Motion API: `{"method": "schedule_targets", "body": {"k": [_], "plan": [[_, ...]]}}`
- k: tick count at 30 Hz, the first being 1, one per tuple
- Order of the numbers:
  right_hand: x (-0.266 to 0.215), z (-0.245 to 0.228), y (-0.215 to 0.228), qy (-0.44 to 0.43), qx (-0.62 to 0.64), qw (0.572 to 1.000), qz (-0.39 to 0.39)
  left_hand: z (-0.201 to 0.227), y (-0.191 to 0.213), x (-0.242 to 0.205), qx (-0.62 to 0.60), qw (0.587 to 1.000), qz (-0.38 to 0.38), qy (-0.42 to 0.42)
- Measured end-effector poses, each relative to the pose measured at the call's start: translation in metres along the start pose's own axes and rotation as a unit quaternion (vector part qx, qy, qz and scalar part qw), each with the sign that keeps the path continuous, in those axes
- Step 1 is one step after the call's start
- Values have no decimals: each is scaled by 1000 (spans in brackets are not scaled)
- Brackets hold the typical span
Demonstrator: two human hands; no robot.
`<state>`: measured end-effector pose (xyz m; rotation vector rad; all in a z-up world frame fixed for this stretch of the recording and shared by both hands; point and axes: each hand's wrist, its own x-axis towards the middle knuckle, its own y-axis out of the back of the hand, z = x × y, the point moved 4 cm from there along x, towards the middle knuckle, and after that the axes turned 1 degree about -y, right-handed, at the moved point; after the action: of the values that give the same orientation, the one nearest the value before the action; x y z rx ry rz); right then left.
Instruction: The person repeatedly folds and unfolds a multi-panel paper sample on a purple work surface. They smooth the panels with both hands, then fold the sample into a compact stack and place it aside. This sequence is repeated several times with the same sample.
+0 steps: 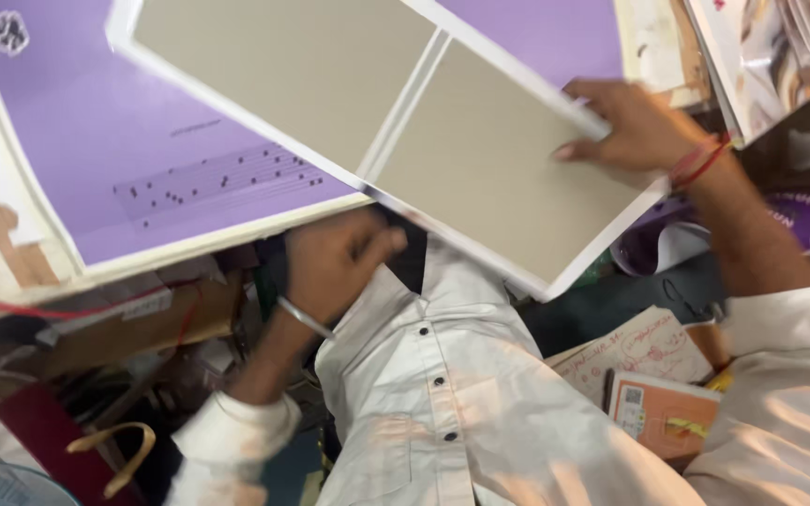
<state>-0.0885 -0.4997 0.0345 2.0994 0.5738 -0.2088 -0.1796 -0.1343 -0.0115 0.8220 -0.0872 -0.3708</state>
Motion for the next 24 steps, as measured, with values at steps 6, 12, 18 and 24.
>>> {"method": "schedule_targets", "body": {"k": [6,12,18,24], "plan": [[20,-49,52,-14,-302,953,-3,8,114,113,318,923,152,-152],[84,-40,49,131,-324,932,99,-62,118,145,229,970,-82,15],[154,-5,25,63,-263,956,116,-117,122,163,253,967,31,-27],[131,-30,8,239,-221,932,159,-132,83,130,286,940,152,-108]]}}
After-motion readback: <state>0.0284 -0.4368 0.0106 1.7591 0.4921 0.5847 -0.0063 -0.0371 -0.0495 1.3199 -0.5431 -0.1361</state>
